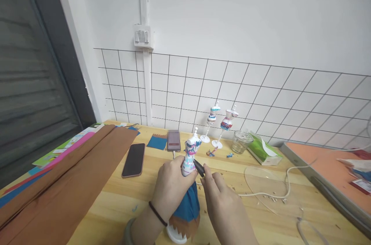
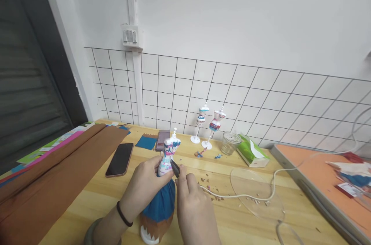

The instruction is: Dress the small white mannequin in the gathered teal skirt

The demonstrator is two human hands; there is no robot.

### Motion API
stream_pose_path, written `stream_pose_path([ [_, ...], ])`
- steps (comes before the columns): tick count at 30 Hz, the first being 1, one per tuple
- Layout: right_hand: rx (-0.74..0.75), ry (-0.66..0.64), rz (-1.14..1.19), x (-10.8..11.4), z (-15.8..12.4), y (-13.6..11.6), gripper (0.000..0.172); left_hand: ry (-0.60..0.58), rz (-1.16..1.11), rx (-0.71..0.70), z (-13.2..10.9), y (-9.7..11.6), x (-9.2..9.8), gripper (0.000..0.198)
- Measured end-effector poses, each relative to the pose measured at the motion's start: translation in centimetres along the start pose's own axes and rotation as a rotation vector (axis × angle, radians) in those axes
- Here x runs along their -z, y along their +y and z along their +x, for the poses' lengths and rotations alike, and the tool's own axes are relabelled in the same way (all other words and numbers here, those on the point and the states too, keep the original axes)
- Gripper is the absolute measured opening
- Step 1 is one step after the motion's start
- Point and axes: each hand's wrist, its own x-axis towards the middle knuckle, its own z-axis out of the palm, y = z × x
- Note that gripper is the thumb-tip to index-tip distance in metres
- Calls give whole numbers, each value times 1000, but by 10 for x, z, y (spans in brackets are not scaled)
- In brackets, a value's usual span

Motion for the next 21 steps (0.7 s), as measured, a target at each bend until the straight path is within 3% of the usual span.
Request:
stream_pose_path([
  [7,-51,-4,88,-5,0,-5,37,20,-32,18,-2,2,-1,11],
  [12,-214,-73,379,-4,0,2,32,-3,-208,28,2,-8,-5,12],
  [17,-284,-297,612,4,-18,26,33,-39,-407,30,14,-20,3,21],
  [19,-235,-437,631,-5,-41,33,35,-80,-481,31,18,-23,8,24],
  [21,-187,-497,616,-21,-67,37,37,-112,-518,28,21,-24,11,25],
])
